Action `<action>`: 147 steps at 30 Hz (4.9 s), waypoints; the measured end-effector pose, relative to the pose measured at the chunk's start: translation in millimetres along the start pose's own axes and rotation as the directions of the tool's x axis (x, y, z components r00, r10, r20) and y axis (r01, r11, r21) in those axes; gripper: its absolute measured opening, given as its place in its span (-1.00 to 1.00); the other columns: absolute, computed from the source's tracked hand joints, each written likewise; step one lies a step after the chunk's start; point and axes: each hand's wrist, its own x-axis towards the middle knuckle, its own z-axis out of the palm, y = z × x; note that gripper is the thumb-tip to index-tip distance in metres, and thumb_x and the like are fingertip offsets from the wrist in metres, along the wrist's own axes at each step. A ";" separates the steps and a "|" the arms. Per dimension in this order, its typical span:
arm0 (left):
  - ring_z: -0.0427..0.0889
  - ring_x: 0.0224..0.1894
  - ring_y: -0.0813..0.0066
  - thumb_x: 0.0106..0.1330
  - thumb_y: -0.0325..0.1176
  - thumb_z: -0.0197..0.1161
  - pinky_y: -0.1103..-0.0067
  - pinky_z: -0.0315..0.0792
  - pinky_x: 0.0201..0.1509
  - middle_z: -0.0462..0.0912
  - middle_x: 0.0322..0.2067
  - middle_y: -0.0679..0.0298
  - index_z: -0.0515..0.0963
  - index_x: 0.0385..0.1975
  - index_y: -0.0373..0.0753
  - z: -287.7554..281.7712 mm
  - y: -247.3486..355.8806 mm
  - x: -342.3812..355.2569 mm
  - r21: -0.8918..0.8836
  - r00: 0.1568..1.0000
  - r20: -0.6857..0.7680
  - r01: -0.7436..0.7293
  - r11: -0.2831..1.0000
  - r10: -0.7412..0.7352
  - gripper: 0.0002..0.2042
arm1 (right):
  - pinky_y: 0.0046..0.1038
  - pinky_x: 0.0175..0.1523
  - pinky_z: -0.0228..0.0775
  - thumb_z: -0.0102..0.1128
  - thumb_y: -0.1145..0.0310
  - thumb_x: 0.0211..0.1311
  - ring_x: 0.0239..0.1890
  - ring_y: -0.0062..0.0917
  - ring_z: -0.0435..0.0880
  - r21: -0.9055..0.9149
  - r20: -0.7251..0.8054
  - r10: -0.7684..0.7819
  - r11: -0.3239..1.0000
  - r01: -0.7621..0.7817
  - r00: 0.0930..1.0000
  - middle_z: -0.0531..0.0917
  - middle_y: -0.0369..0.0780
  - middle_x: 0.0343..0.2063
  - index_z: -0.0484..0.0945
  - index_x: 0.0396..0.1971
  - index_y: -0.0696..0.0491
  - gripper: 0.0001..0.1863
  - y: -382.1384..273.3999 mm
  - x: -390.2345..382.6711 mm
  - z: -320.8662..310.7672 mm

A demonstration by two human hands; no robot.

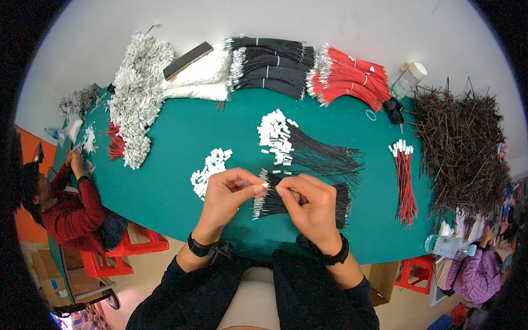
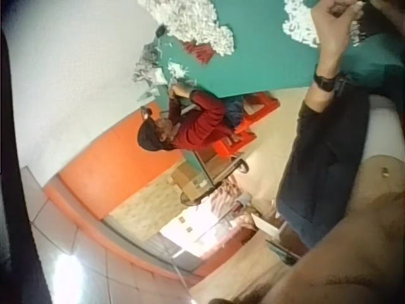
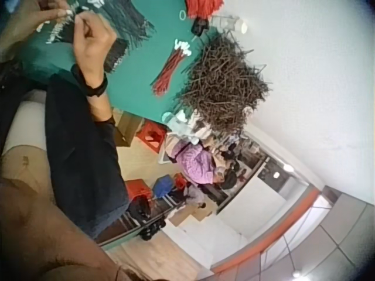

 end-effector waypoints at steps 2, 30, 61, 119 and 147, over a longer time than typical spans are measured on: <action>0.76 -0.24 0.50 0.31 -0.61 0.38 0.62 0.64 -0.10 0.77 -0.30 0.15 0.67 -0.24 -0.40 0.7 -1.0 0.1 -0.019 1.000 0.000 -0.003 1.000 0.003 -0.92 | -0.52 -0.54 0.16 0.41 0.60 0.11 -0.65 -0.63 0.41 0.021 0.003 0.016 1.000 -0.016 1.000 0.53 -0.26 -0.64 0.69 -0.40 0.17 -0.93 1.1 -0.6 0.1; 0.76 -0.24 0.51 0.31 -0.62 0.37 0.60 0.65 -0.08 0.77 -0.28 0.17 0.66 -0.24 -0.39 0.1 -3.6 1.2 -0.021 0.999 0.036 0.035 0.999 -0.034 -0.92 | -0.48 -0.53 0.18 0.39 0.62 0.10 -0.67 -0.56 0.39 -0.007 0.030 -0.007 1.000 0.007 1.000 0.47 -0.24 -0.67 0.70 -0.39 0.16 -0.92 4.2 -2.1 0.1; 0.77 -0.22 0.49 0.33 -0.59 0.37 0.61 0.66 -0.08 0.78 -0.26 0.14 0.65 -0.24 -0.39 3.9 -13.0 1.4 -0.028 0.999 0.017 0.032 0.999 -0.032 -0.93 | -0.53 -0.54 0.14 0.39 0.63 0.10 -0.67 -0.66 0.37 -0.002 0.016 0.036 0.999 -0.036 0.999 0.56 -0.26 -0.64 0.70 -0.40 0.18 -0.93 9.3 -1.9 0.9; 0.52 -0.15 0.19 -0.05 -0.51 0.52 0.36 0.48 -0.01 0.57 -0.33 0.24 0.70 -0.44 -0.22 -47.8 -15.5 0.9 0.930 0.949 0.310 -0.314 0.188 0.054 -0.83 | -0.18 -0.13 0.49 0.41 0.45 0.08 -0.23 -0.20 0.61 -0.328 0.445 -0.042 0.922 0.207 0.895 0.60 -0.17 -0.43 0.64 -0.42 0.14 -0.88 54.3 3.8 7.8; 0.77 -0.21 0.39 0.29 -0.63 0.35 0.51 0.68 -0.07 0.74 -0.23 0.16 0.72 -0.15 -0.38 -4.0 7.0 15.6 -0.198 0.998 -0.030 -0.060 0.978 0.055 -0.83 | -0.55 -0.56 0.02 0.51 0.62 0.01 -0.67 -0.72 0.27 -0.020 -0.044 -0.065 0.998 0.064 0.997 0.37 -0.36 -0.72 0.77 -0.35 0.14 -0.83 -3.5 3.0 -9.7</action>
